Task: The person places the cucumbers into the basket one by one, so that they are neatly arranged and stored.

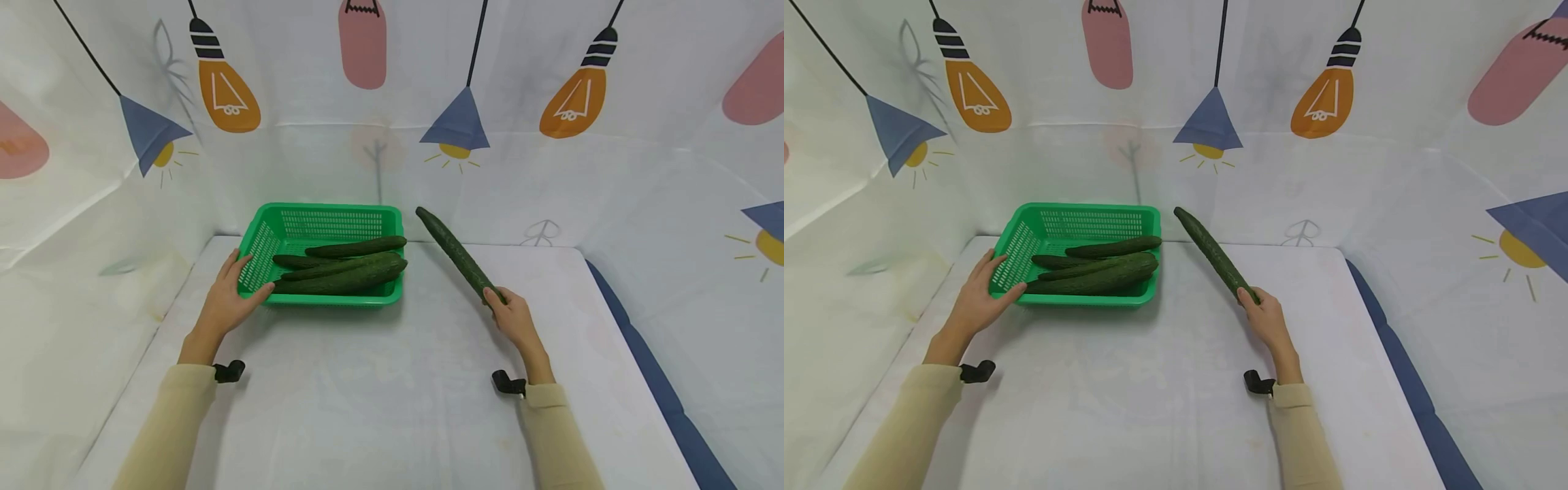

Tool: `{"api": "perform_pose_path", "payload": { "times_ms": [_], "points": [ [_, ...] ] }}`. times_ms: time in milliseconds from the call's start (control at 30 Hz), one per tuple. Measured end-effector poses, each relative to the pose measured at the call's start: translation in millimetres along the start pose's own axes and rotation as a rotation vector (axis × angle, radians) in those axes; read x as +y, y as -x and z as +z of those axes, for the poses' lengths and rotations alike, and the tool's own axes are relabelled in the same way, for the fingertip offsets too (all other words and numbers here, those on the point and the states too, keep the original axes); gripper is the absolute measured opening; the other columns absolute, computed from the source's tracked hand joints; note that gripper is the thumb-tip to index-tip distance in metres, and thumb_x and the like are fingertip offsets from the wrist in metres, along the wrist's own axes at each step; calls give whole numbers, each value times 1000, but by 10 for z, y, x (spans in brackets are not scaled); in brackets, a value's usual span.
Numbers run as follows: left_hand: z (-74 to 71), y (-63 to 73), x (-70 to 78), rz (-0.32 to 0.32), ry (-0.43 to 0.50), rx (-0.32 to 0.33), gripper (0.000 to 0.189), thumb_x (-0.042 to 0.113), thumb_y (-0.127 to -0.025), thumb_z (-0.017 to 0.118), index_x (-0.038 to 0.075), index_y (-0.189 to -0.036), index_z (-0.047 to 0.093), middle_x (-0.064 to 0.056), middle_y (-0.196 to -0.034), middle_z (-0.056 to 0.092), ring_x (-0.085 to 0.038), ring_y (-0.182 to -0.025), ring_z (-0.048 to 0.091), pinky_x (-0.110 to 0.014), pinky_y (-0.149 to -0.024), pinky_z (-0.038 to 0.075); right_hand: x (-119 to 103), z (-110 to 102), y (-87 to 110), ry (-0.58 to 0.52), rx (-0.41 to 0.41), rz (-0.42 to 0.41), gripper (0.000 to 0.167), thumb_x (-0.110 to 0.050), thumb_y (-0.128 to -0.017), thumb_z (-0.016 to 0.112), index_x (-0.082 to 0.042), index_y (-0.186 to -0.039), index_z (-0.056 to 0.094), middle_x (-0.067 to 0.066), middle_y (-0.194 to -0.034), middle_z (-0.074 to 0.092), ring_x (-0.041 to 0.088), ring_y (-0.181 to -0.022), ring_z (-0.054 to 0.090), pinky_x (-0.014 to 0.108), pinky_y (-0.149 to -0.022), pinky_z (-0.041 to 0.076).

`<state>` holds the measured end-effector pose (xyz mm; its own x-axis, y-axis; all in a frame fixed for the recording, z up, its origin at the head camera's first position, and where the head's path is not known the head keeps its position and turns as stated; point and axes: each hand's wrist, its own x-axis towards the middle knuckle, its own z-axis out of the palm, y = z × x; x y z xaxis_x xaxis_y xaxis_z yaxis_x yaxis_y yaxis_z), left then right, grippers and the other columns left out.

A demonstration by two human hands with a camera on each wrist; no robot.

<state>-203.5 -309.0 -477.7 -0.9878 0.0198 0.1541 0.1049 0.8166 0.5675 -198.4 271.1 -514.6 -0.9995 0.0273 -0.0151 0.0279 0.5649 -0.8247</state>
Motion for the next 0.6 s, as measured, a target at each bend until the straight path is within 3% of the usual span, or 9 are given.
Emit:
{"api": "perform_pose_path", "payload": {
  "times_ms": [267, 600],
  "points": [
    [0, 0, -7, 6, 8, 5, 87, 56, -96, 63, 13, -163, 29, -14, -174, 8, -57, -148, 26, -82, -105, 28, -188, 22, 41, -62, 84, -73, 56, -48, -104, 57, -1, -134, 64, 29, -91, 65, 19, -65, 57, 25, -53, 48],
    [16, -7, -22, -2, 6, -1, 87, 57, -96, 62, 14, -164, 27, -14, -174, 7, -57, -149, 26, -82, -105, 28, -438, 46, 12, -98, 162, -200, 47, -36, -103, 64, -7, -140, 56, 21, -100, 67, 13, -62, 56, 25, -54, 49]
  ]
}}
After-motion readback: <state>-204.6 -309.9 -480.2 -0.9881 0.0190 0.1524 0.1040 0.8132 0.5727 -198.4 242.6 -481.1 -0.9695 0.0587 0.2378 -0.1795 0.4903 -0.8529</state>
